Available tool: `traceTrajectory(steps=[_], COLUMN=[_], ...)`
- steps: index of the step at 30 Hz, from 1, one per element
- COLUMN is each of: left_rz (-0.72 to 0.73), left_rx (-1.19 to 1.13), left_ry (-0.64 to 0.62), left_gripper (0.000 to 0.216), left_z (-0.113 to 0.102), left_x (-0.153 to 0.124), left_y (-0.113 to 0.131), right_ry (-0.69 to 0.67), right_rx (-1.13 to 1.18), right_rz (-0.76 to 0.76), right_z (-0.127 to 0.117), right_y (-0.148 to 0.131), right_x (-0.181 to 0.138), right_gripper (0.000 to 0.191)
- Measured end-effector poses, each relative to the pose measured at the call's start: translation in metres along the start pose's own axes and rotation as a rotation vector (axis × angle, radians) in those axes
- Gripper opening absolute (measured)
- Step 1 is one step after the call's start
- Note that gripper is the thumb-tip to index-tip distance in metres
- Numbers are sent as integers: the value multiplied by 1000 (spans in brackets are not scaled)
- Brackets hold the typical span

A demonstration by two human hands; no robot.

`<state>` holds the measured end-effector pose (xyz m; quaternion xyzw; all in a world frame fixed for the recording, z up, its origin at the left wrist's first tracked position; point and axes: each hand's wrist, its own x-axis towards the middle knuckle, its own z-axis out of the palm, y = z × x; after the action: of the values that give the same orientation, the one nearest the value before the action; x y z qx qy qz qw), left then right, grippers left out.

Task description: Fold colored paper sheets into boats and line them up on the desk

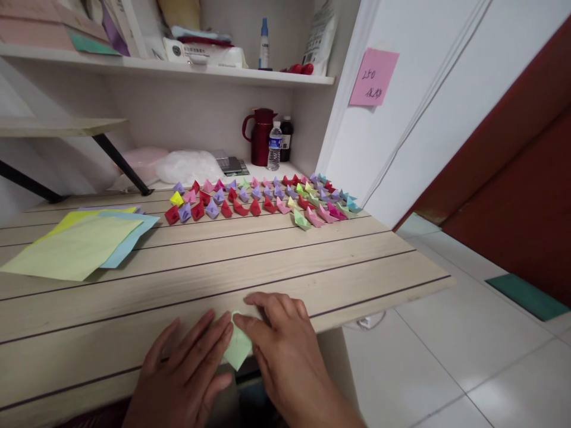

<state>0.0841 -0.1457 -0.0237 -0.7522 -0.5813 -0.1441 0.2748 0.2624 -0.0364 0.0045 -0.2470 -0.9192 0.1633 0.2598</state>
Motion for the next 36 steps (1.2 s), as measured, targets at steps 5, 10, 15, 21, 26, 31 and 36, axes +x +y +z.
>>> traceTrajectory(steps=[5,10,15,21,26,31,36], left_rz=[-86,-127,-158,-118,-120,-227,-356], left_rx=[-21,-49,-75,-30,-16,-64,-144], left_ry=[107,176,173,137,138,160,251], left_gripper=[36,34,35,35,35,33,29], left_z=[7,15,16,15,15,19,22], left_x=[0,-8,-9,-8,-9,-5,-1], left_y=[11,19,19,16,15,29,43], right_ry=[-128,-37,57,76,74,84,123], right_rx=[-60,-141,-177,-172,-160,-151,-116], right_rz=[-150,-136,-141,-147,-145,-153,-181], right_z=[-2,10,18,17,18,19,18], right_y=[5,6,3,2,4,6,5], right_x=[-5,-5,-6,-4,-5,-7,-7], right_gripper=[60,44,38,34,40,41,31])
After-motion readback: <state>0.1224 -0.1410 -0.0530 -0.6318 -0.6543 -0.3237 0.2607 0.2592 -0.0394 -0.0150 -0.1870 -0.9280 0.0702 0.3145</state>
